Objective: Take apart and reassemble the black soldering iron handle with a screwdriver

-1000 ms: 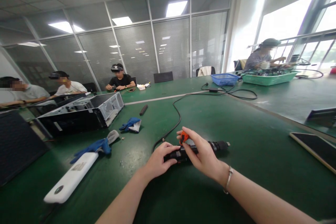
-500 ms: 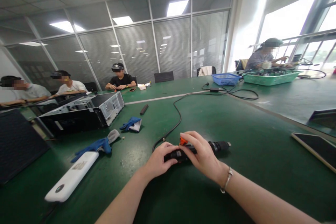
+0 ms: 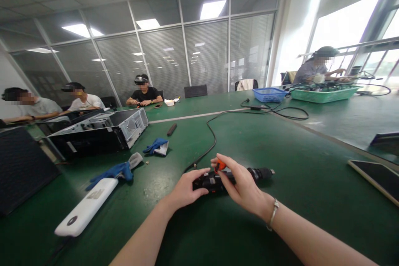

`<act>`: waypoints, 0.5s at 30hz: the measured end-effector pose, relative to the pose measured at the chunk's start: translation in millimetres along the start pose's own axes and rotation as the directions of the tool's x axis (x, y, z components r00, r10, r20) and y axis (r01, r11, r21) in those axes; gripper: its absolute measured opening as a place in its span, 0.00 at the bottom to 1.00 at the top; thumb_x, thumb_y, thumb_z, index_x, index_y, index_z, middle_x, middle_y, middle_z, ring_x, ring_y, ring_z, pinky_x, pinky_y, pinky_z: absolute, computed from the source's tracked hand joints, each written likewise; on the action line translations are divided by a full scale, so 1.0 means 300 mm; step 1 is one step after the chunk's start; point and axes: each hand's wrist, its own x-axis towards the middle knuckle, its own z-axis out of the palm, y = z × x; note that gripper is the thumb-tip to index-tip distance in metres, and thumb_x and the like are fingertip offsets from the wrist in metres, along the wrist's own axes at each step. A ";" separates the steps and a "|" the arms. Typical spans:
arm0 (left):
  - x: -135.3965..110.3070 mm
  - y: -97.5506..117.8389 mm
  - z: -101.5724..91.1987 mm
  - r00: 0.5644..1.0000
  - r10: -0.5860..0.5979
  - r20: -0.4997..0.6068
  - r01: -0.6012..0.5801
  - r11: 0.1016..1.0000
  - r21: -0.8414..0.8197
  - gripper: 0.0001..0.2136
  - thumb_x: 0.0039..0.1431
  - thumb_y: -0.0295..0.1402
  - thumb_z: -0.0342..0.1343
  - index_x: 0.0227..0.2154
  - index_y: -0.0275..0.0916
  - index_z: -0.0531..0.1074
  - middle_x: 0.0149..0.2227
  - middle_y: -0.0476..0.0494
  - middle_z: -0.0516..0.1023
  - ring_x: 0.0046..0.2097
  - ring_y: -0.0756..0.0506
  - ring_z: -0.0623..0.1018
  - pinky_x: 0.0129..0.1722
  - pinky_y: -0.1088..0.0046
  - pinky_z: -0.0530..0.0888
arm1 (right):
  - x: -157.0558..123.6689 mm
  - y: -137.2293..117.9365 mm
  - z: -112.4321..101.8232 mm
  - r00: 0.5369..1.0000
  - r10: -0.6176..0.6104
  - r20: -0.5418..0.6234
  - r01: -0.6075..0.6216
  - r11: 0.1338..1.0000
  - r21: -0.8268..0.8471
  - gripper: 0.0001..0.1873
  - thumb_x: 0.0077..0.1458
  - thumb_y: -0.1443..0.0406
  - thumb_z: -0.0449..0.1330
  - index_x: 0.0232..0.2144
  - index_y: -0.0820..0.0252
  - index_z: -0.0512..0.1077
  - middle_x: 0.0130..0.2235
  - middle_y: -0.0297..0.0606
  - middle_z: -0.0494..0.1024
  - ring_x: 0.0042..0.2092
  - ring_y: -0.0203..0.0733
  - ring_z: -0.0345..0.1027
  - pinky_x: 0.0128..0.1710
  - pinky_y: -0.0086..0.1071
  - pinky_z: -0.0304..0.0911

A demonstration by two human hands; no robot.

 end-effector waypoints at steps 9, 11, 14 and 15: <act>-0.001 0.006 -0.001 1.000 -0.010 -0.002 0.010 1.000 0.024 0.27 0.49 0.26 0.65 0.54 0.42 0.70 0.53 0.44 0.76 0.52 0.42 0.75 0.56 0.66 0.68 | 0.002 0.007 -0.002 0.994 -0.082 -0.077 0.077 0.995 -0.065 0.32 0.60 0.74 0.56 0.63 0.53 0.54 0.45 0.44 0.74 0.44 0.43 0.72 0.42 0.38 0.72; -0.001 0.010 0.000 1.000 -0.007 -0.004 0.007 1.000 0.019 0.27 0.49 0.26 0.65 0.54 0.41 0.71 0.52 0.44 0.76 0.51 0.43 0.75 0.55 0.66 0.68 | -0.002 -0.001 0.003 0.977 -0.158 -0.140 0.159 0.987 -0.005 0.36 0.58 0.76 0.57 0.64 0.51 0.52 0.46 0.44 0.74 0.45 0.43 0.72 0.42 0.38 0.72; -0.001 0.019 -0.002 1.000 0.024 -0.002 -0.024 1.000 0.003 0.24 0.49 0.26 0.65 0.52 0.41 0.72 0.51 0.44 0.77 0.50 0.42 0.76 0.54 0.66 0.69 | -0.009 -0.023 0.025 0.962 -0.182 -0.203 0.210 0.969 0.128 0.41 0.56 0.78 0.57 0.65 0.46 0.49 0.45 0.41 0.74 0.44 0.41 0.72 0.41 0.37 0.73; 0.000 0.021 -0.002 0.999 0.040 -0.004 -0.040 0.999 -0.003 0.23 0.50 0.27 0.64 0.51 0.40 0.72 0.50 0.44 0.77 0.49 0.42 0.76 0.53 0.66 0.70 | -0.012 -0.030 0.036 0.962 -0.176 -0.209 0.210 0.965 0.156 0.41 0.56 0.78 0.57 0.64 0.45 0.49 0.45 0.41 0.74 0.44 0.41 0.72 0.41 0.37 0.73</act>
